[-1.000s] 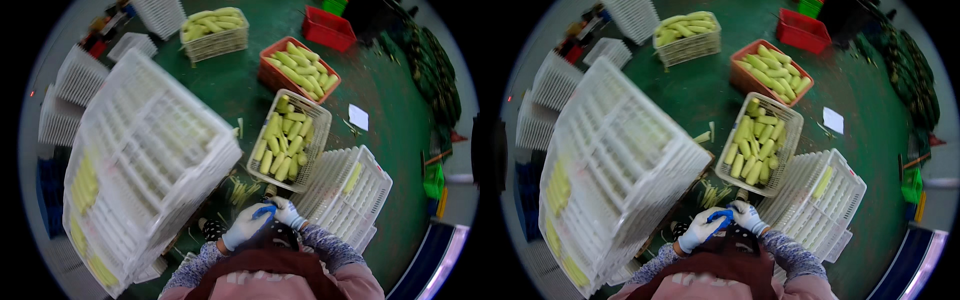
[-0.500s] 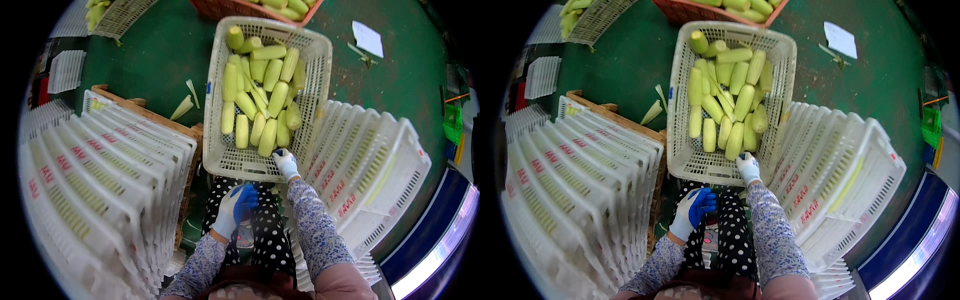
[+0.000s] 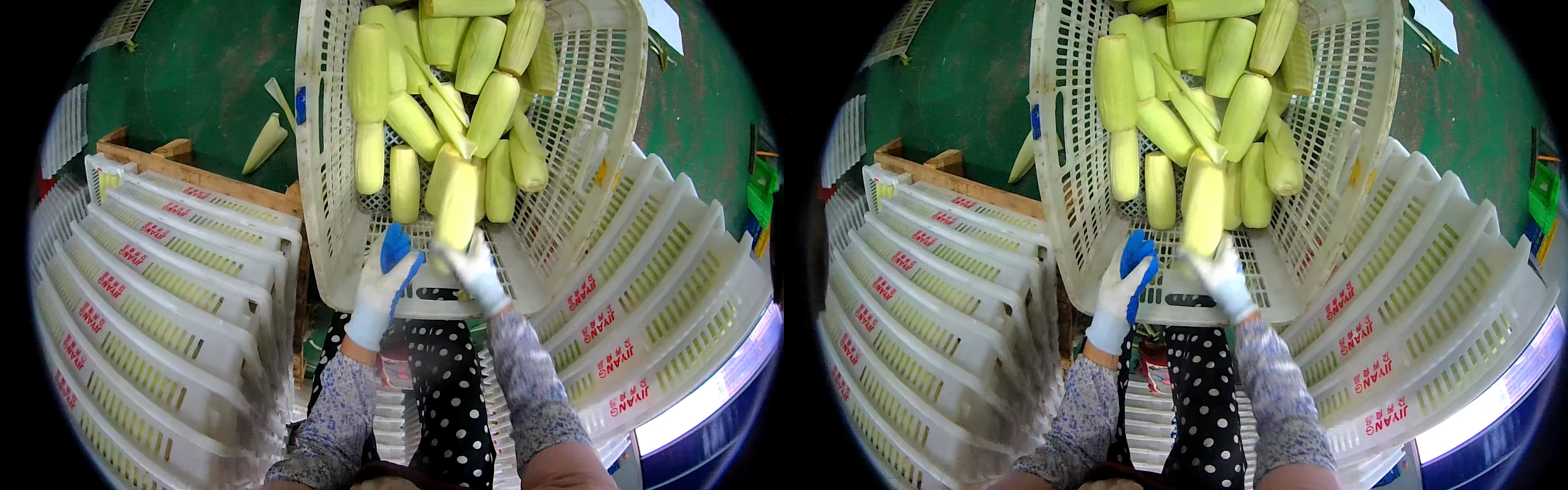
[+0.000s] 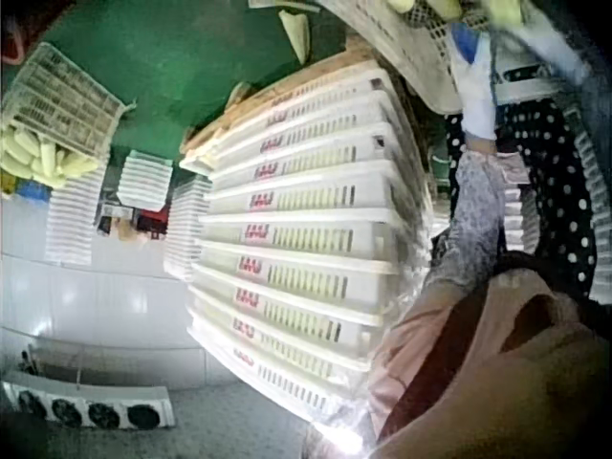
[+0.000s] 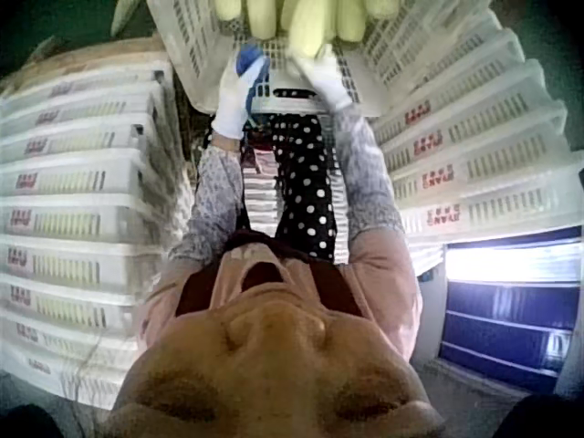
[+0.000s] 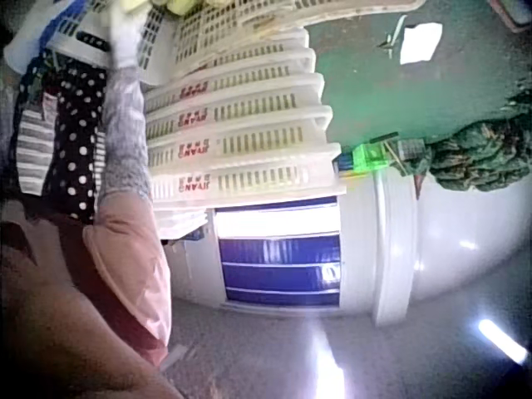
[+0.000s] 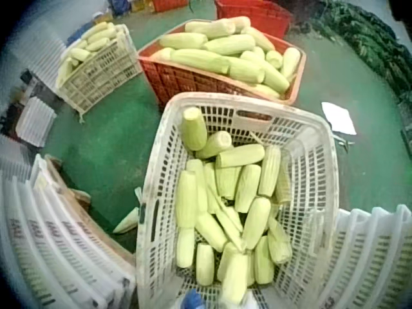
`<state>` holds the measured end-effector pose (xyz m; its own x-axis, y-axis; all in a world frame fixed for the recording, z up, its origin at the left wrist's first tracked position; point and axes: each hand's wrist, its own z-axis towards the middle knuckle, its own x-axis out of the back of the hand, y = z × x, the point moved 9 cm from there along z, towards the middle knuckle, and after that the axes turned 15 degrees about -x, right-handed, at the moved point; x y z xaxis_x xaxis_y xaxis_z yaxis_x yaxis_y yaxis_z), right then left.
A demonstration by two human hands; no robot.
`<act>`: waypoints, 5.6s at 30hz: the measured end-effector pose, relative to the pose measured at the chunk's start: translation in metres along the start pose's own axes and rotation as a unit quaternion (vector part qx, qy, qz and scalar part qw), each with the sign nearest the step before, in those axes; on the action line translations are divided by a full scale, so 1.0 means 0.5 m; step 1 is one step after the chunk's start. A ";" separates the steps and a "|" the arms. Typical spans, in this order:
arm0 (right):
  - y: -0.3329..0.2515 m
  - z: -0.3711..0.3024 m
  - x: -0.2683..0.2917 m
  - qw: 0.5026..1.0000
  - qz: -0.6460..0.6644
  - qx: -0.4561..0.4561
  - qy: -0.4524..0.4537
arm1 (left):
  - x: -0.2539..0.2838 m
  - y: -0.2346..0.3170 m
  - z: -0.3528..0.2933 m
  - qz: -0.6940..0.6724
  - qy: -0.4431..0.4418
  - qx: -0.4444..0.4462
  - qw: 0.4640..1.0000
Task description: The person repeatedly picks husked corn cobs from a large white basket and places them into smaller white trays with compartments. The person also stacks empty trays and moves filled trays to the side. The task occurs in a processing area with other workers visible in the background.
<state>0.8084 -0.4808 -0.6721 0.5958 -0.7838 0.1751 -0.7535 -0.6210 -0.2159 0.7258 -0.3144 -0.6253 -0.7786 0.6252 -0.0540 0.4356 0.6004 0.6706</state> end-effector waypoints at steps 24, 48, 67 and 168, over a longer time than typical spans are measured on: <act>-0.111 0.036 -0.113 0.988 0.023 0.151 0.036 | 0.097 0.072 -0.010 -0.312 -0.126 0.042 0.941; -0.387 -0.284 0.039 0.881 -0.204 0.427 0.014 | -0.015 0.215 -0.017 -0.392 -0.073 -0.034 0.916; 0.043 0.082 0.103 0.968 0.238 0.011 -0.074 | -0.223 0.397 -0.101 -0.720 -0.232 0.655 0.006; -0.103 -1.727 -1.069 0.466 -0.644 0.604 -0.056 | 1.458 0.548 -1.552 -0.283 -0.537 0.199 -0.769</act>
<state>0.2887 -0.0270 0.0749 0.3991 0.2882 0.8704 0.9154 -0.0710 -0.3962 -0.0729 -0.0813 0.0933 -0.5320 -0.1707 0.8293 0.8360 0.0494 0.5465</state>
